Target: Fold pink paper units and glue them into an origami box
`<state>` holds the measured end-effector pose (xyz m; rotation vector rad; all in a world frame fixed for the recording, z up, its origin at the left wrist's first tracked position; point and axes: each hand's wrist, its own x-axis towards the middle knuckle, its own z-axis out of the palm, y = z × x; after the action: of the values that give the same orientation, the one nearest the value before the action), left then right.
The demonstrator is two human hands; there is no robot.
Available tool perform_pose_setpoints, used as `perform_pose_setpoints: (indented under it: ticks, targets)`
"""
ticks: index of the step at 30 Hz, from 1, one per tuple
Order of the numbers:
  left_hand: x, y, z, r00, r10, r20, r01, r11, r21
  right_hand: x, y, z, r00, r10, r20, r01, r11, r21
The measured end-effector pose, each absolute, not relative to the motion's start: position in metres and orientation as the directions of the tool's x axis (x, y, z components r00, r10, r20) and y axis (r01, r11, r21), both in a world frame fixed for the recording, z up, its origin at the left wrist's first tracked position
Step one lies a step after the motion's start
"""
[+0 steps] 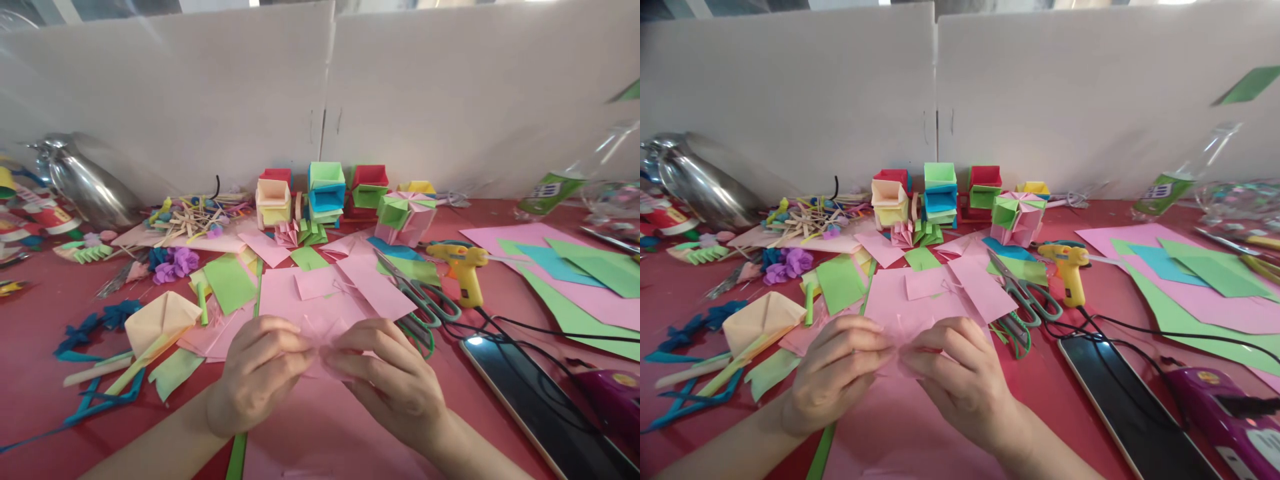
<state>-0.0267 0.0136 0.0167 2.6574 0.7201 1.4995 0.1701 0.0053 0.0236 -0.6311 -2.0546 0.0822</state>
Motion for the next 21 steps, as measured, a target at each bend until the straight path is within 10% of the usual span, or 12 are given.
perform_pose_setpoints:
  ticks: [21]
  targets:
    - [-0.03, 0.022, 0.005, 0.741, 0.669, 0.061, 0.602, -0.702, 0.381, 0.177, 0.012, 0.014, -0.645, 0.748, 0.157, 0.606, 0.626, -0.492]
